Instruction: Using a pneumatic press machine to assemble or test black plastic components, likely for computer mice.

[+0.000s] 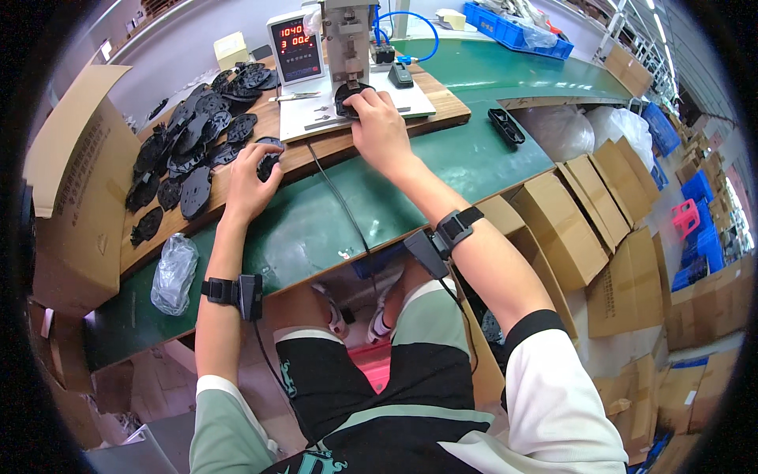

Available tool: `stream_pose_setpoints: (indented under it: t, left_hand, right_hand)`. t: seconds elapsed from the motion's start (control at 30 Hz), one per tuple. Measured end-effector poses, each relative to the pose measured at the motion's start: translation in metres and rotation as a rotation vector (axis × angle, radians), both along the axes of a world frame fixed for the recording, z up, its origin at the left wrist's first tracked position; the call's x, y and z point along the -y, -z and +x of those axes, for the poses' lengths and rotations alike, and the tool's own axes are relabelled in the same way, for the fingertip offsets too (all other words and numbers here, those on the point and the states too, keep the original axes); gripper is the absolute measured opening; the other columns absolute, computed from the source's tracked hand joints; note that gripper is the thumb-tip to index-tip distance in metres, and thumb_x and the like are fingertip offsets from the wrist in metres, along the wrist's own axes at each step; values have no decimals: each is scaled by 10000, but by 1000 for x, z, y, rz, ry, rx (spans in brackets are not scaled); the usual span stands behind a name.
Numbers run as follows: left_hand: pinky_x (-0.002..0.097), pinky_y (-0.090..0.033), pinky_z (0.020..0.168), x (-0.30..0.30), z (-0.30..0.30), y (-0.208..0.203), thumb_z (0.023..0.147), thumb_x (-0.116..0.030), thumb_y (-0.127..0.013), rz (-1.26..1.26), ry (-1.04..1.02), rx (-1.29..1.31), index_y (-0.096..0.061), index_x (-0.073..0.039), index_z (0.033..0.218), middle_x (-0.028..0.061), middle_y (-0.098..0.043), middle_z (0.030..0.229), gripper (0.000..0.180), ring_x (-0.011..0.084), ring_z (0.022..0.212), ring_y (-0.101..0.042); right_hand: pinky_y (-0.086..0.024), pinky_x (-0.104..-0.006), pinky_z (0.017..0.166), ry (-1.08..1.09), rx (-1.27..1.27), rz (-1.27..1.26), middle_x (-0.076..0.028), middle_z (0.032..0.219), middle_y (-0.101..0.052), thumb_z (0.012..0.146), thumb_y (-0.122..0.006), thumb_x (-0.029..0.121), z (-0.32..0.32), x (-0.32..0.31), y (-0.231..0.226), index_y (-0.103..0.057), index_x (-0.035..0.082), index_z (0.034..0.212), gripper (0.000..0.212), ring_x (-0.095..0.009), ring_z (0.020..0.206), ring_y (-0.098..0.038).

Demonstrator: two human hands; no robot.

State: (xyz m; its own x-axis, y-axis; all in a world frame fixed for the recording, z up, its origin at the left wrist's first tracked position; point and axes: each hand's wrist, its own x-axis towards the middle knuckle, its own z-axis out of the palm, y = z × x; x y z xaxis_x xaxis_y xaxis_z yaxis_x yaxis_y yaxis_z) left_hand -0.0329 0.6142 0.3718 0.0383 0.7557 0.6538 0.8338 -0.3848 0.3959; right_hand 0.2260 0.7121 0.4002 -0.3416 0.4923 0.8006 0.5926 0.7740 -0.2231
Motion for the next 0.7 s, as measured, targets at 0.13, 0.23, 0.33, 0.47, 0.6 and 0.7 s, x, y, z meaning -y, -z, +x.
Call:
stream_pose_setpoints:
  t: [0.13, 0.23, 0.33, 0.47, 0.6, 0.7]
  left_hand:
    - [431, -472, 1046, 3, 0, -1, 870, -152, -665, -39, -12, -9, -697, -29, 1106, 161, -689, 1144, 268, 350, 1170, -619]
    - [426, -471, 1047, 0, 2, -1, 878, -144, -661, -40, 12, 25, -697, -19, 1103, 162, -692, 1145, 260, 348, 1165, -622]
    - [421, -471, 1050, 0, 0, 1, 884, -141, -656, -40, -4, 8, -697, -12, 1104, 164, -693, 1148, 258, 348, 1161, -626]
    - [439, -478, 1000, -2, -2, 2, 863, -197, -676, 2, 1, 23, -717, -63, 1085, 144, -698, 1111, 263, 343, 1111, -632]
    - [439, -482, 1000, -2, -2, 2, 861, -192, -676, 2, 7, 37, -718, -59, 1079, 148, -699, 1105, 258, 345, 1103, -636]
    - [442, -484, 1001, -2, -2, 2, 862, -190, -676, -3, 10, 42, -717, -57, 1078, 153, -699, 1103, 257, 347, 1096, -639]
  right_hand:
    - [-542, -468, 960, 0, -6, 0, -110, 1106, -643, 803, -649, -20, -1, 0, 1, -676, 73, 1112, 324, -358, 1118, -596]
    - [-546, -469, 960, 9, -14, -6, -106, 1112, -640, 807, -649, -10, 0, 0, 1, -676, 73, 1111, 316, -355, 1116, -596]
    - [-552, -473, 954, 11, -16, -17, -104, 1120, -638, 812, -647, 2, -1, 0, 2, -676, 73, 1107, 305, -353, 1117, -595]
    - [-555, -478, 947, 19, -25, -22, -105, 1120, -638, 815, -642, 6, -3, 0, 2, -674, 73, 1105, 300, -352, 1121, -594]
    - [-534, -473, 967, 6, -38, -40, -119, 1125, -653, 811, -626, -12, -3, 1, 2, -680, 62, 1110, 313, -366, 1130, -592]
    - [-532, -474, 967, 1, -38, -21, -122, 1122, -654, 809, -623, -14, -2, 1, 1, -680, 59, 1108, 314, -371, 1127, -592]
